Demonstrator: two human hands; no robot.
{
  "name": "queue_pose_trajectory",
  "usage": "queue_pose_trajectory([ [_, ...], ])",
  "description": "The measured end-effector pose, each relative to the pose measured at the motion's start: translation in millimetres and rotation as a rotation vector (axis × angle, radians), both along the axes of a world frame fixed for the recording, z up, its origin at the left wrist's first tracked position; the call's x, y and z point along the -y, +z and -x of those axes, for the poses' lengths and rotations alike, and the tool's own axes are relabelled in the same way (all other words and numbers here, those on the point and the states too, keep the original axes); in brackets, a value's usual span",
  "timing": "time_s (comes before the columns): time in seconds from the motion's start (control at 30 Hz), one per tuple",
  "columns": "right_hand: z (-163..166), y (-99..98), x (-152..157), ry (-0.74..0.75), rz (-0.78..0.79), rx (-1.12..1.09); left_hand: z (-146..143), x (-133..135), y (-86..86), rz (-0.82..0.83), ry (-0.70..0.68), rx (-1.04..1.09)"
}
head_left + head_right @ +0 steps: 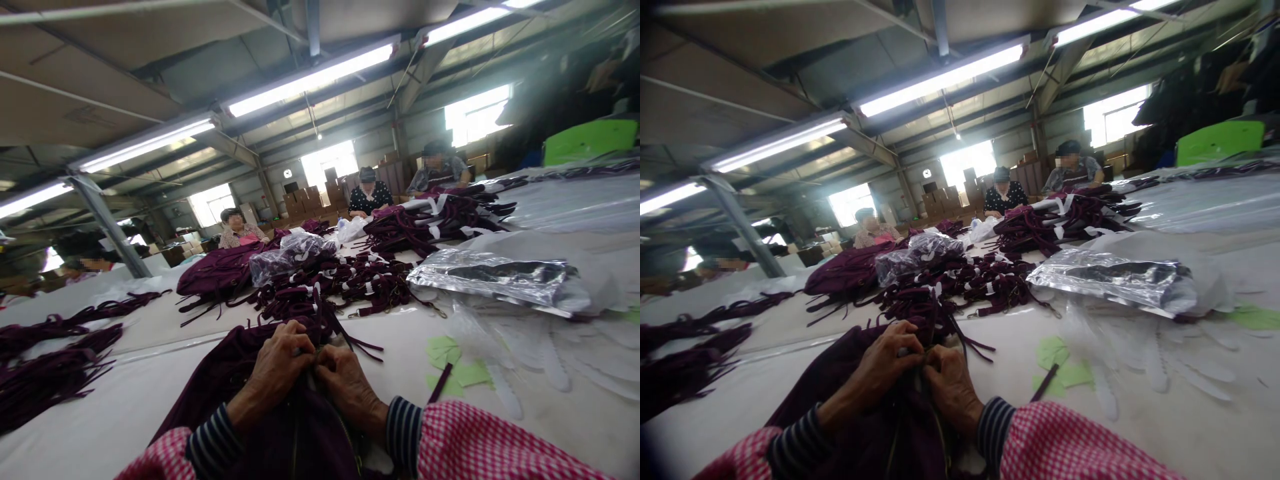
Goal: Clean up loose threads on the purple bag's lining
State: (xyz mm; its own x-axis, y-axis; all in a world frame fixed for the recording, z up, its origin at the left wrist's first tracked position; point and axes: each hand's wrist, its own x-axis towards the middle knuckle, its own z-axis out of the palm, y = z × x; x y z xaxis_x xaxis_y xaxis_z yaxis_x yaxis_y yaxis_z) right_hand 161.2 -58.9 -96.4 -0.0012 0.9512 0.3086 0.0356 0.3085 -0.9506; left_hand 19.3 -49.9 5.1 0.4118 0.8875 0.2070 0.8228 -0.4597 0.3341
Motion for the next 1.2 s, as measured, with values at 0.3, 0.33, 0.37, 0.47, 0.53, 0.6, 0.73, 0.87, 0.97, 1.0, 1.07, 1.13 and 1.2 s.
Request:
queue_pose_trajectory([
  [0.3,-35.2,31.8,2.6,0.33,0.335,0.088,-2.4,-4.5,-14.7,-0.078,0.026,0.316],
  [0.33,-40.5,35.8,5.3,0.3,0.294,0.182,-3.1,-4.0,-16.6,-0.171,-0.001,0.254],
  [0.37,-45.7,39.7,7.9,0.27,0.233,0.275,-4.1,-3.1,-18.6,-0.296,-0.064,0.171],
  [0.47,-59.2,50.5,13.4,0.178,0.001,0.603,-8.6,-0.9,-25.6,-0.576,-0.385,-0.081],
  [0.53,-66.4,56.2,13.5,0.096,-0.113,0.787,-11.2,-2.0,-29.5,-0.511,-0.497,-0.144],
  [0.6,-71.3,59.9,10.2,0.063,-0.152,0.819,-11.7,-5.3,-31.7,-0.341,-0.416,-0.104],
  [0.73,-70.4,60.9,-3.1,0.039,-0.083,0.614,-5.5,-10.4,-30.0,-0.096,-0.191,0.152],
  [0.87,-55.5,61.5,-11.2,0.072,0.063,0.261,0.4,-8.3,-25.9,0.037,-0.129,0.315],
  [0.97,-45.4,66.5,-9.4,0.108,0.125,-0.051,2.0,-5.1,-24.0,0.077,-0.122,0.372],
  [1.0,-43.6,68.3,-8.0,0.121,0.134,-0.149,2.6,-4.3,-23.5,0.087,-0.13,0.39],
  [1.07,-42.8,70.7,-5.2,0.144,0.15,-0.296,4.5,-3.3,-22.7,0.121,-0.161,0.438],
  [1.13,-45.2,70.5,-3.3,0.152,0.158,-0.349,7.3,-3.5,-22.3,0.156,-0.202,0.488],
  [1.2,-49.5,67.8,-2.3,0.148,0.173,-0.34,10.1,-4.3,-22.4,0.181,-0.232,0.512],
])
